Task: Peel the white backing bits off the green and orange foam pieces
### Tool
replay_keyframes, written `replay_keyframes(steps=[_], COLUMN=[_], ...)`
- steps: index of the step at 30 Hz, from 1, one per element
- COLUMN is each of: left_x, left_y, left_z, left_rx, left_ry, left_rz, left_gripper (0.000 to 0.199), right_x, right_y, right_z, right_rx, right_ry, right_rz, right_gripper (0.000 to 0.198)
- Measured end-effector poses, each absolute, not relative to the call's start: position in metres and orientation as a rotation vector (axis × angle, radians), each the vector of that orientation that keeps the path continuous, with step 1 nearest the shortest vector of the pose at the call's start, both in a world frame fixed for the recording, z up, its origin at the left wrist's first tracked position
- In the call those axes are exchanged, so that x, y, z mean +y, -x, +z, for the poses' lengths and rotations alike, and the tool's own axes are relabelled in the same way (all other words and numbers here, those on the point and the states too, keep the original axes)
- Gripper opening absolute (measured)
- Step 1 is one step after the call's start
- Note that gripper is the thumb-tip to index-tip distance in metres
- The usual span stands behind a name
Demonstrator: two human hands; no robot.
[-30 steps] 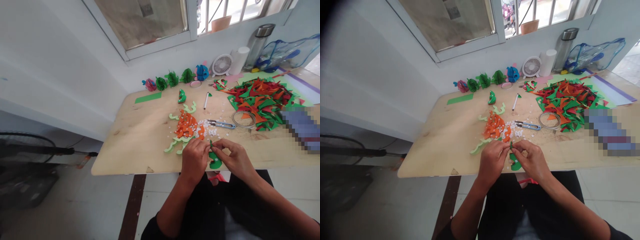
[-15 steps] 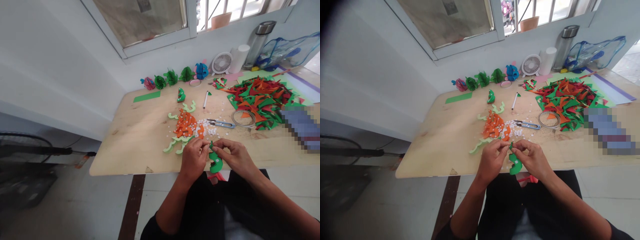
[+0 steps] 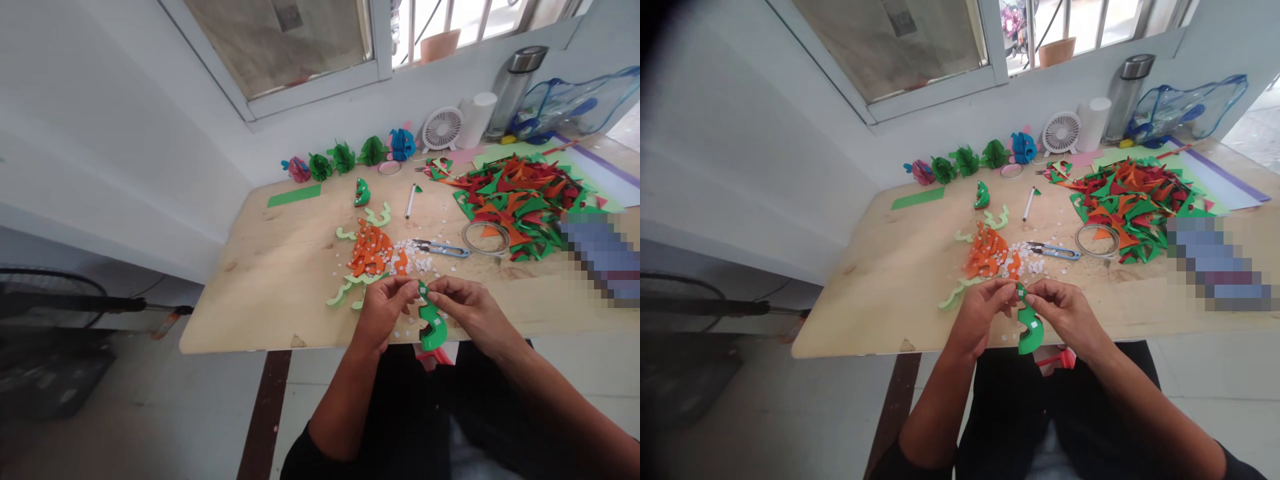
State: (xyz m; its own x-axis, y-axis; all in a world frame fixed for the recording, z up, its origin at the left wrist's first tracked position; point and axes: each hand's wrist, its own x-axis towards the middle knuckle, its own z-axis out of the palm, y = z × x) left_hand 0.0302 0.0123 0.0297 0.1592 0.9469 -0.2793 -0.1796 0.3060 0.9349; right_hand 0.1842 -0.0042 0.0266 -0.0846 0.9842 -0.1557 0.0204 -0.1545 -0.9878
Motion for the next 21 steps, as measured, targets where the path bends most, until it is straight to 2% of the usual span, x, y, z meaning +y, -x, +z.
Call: replay_keyframes(steps=[7,13,18,21], left_x=[0.018,0.008,-0.003,-0.005], left_y=[-0.031,-0.033,-0.039,-0.042], left_z=[0.031,0.031,0.030,0.028], left_rx=[1.096,1.267,1.316,1.276], left_ry=[-0.928,-1.094,-1.295,-1.220], left_rz=[0.985,1.269,1.403,1.411], left_gripper=[0.016,0.011,0.011,0.011], right_x=[-0.003,-0.012,-0.015,-0.012], right_y=[-0.187,-0.183,-0.172,-0.168], right_z=[0.022,0.036,0.042,0.038], right_rx=[-1.355,-1.476,-1.591,-1.566], right_ry=[1.292,1.450,1.387,1.379], right_rz=[1.375,0.668,0.881,0.876], right_gripper=[0.026,0.012,0.020,0.020])
